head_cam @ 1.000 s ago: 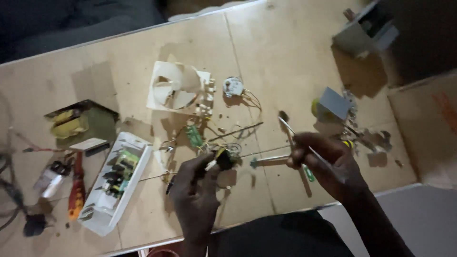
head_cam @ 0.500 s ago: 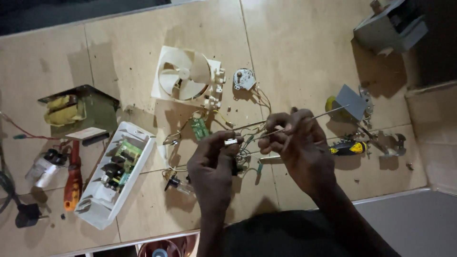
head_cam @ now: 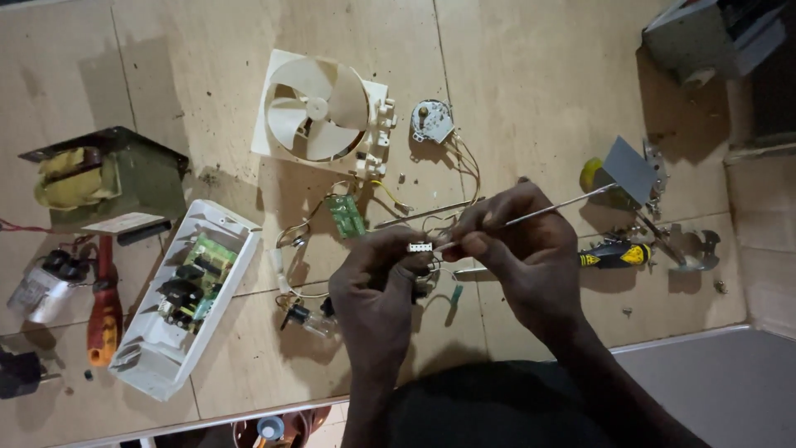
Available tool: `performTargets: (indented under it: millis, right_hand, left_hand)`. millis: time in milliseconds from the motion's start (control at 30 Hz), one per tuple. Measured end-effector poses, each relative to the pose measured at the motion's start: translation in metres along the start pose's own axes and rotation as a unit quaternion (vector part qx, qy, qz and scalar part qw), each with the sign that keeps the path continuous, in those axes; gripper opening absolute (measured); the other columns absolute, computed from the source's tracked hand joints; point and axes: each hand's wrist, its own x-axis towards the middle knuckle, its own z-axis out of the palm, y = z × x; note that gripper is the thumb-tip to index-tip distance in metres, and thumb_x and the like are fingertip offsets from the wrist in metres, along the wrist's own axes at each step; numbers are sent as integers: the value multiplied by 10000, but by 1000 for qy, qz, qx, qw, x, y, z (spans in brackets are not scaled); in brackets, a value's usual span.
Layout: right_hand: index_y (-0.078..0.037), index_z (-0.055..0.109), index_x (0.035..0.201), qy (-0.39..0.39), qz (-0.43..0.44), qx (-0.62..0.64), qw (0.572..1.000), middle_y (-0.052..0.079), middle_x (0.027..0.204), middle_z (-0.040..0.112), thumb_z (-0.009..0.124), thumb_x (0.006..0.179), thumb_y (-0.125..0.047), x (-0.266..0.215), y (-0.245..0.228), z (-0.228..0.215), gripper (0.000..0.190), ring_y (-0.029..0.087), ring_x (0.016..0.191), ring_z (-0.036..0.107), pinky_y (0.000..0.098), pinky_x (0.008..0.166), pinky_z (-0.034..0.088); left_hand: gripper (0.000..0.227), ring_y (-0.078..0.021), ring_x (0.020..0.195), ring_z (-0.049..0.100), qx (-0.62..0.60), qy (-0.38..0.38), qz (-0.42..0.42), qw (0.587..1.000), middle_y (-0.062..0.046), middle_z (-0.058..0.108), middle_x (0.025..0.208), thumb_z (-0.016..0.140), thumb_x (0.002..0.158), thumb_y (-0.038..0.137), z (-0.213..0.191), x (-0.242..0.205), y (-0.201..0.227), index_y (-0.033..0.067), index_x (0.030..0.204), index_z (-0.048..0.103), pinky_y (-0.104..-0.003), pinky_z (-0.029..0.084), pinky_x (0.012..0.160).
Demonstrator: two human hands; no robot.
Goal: The person uses a screwdriver to work on a small cylindrical electronic component, then picks up a white circular component and continues to manipulate it with the screwdriver. The workspace contains various disassembled electronic parts and tools.
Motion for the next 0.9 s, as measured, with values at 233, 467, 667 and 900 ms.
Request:
performTargets:
  millis: [233,467,667,900]
  right_hand:
    - [-104,498,1030,-10,-65,-95,993,155,952,690,672,943,19,-4,-6,3,230,249,888,730,347,779,693]
    - [-94,539,1056,-63,-111,-46,991,185,1056,697,627,975,55,-7,-2,-4,191,288,1002,745,382,894,677]
    - [-109,529,1013,-57,-83,-7,995,175,1045,673,645,956,51,-11,-9,-4,206,311,955,767,412,847,696]
    - [-77,582,1042,-83,-90,4,992,186,1098,662,661,937,74,-20,-5,-18,200,299,1051,734,414,906,709]
  left_hand:
    - [161,-145,704,724,27,-9,21,999,-105,801,878,707,851,-72,-3,0,0,31,963,757,-252,628,575]
    - [354,-171,729,757,9,-6,22,1000,-134,815,912,531,788,-176,-4,-4,1,13,979,761,-258,644,598]
    - [310,-322,1016,795,-85,-10,36,996,-225,777,989,533,823,-241,1,-10,0,16,980,611,-303,660,706]
    - [305,-411,1114,756,-101,-43,97,989,-231,761,1025,615,781,-227,-1,-10,-12,39,929,608,-488,653,990]
